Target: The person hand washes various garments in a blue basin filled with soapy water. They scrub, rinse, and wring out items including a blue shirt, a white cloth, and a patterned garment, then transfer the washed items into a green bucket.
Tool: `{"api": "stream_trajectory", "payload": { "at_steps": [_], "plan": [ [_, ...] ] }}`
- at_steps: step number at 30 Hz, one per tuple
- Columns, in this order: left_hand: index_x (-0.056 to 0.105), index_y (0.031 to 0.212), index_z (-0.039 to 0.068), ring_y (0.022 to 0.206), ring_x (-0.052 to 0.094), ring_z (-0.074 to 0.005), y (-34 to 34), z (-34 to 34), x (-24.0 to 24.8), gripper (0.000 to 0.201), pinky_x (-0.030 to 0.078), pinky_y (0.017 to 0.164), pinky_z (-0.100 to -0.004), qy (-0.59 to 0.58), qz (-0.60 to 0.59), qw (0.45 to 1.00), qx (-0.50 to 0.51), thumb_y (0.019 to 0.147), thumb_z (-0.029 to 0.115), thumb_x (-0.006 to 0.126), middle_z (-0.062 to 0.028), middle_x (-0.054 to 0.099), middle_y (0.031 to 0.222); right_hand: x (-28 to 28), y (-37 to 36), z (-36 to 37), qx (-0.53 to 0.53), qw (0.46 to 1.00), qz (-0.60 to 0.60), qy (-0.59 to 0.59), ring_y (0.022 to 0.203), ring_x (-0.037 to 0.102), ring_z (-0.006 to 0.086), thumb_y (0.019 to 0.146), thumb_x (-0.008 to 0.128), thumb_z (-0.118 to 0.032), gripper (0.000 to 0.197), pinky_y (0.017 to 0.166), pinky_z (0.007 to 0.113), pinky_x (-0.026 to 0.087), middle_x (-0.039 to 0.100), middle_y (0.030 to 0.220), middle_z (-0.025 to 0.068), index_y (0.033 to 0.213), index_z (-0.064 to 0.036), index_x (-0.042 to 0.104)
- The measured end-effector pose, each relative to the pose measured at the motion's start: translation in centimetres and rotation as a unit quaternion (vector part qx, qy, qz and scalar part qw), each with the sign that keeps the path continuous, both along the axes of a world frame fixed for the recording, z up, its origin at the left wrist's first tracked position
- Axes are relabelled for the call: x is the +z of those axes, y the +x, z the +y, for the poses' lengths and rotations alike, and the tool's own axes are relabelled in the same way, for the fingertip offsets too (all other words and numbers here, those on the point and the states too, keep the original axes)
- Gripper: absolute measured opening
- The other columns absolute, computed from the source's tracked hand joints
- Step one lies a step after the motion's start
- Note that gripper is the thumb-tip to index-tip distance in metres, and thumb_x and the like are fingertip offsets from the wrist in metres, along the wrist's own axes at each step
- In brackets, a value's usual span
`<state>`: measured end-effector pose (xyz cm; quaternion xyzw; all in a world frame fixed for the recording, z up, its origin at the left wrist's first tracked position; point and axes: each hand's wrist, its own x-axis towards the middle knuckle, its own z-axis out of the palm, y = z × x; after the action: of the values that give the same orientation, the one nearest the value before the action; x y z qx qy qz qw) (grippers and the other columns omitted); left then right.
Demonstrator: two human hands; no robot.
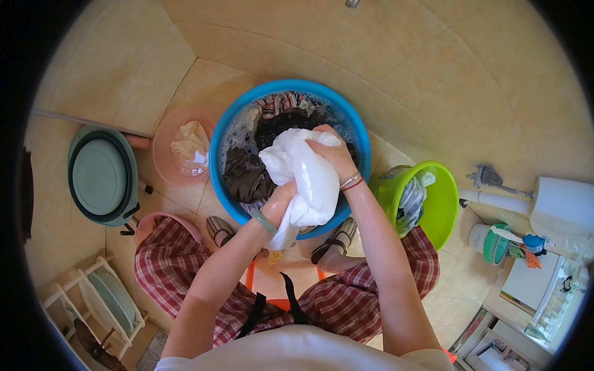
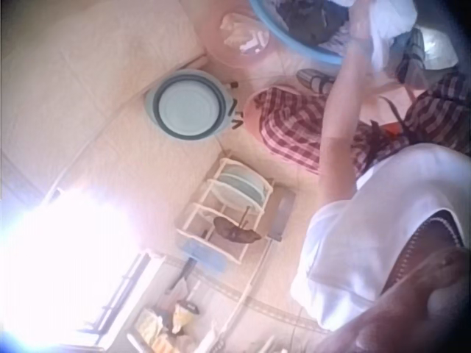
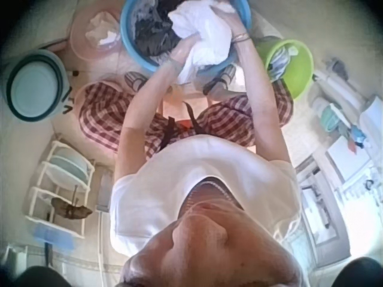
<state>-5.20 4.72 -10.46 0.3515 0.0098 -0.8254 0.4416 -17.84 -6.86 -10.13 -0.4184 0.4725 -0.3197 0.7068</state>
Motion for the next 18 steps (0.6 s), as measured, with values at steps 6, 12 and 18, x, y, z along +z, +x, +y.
{"api": "stream_trajectory", "payload": {
  "at_steps": [6,12,18],
  "plan": [
    [0.057,0.116,0.000,0.094,0.061,-0.0173,-2.0,1.0,-7.0,0.030,0.051,0.080,-0.0318,-0.064,-0.087,0.991,0.084,0.093,0.018,0.052,-0.0095,0.063,0.107,-2.8,1.4,0.2,0.016,0.930,0.183,-0.317,0.084,0.060,0.0213,0.071,0.074,-0.010,0.026,0.072,0.032,0.049,0.059,0.087,0.0072,0.090,-0.0066,0.057],
    [0.052,0.123,0.000,0.101,0.059,-0.0182,-2.1,-0.9,-9.0,0.036,0.048,0.086,-0.0332,0.023,-0.247,0.969,0.015,0.095,0.022,0.051,-0.0103,0.062,0.111,-4.6,2.5,1.2,0.012,0.840,0.390,-0.378,0.084,0.057,0.0364,0.066,0.075,-0.012,0.034,0.072,0.041,0.049,0.051,0.092,0.0144,0.093,-0.0081,0.054],
    [0.040,0.134,0.002,0.114,0.052,-0.0182,-0.3,-0.8,-2.2,0.060,0.041,0.098,-0.0317,-0.080,-0.014,0.986,0.146,0.090,0.038,0.060,-0.0090,0.054,0.126,-4.0,1.6,0.3,-0.075,0.828,0.417,-0.368,0.090,0.058,0.0364,0.065,0.077,-0.009,0.042,0.077,0.041,0.051,0.049,0.103,0.0132,0.101,-0.0116,0.055]
  ]
}}
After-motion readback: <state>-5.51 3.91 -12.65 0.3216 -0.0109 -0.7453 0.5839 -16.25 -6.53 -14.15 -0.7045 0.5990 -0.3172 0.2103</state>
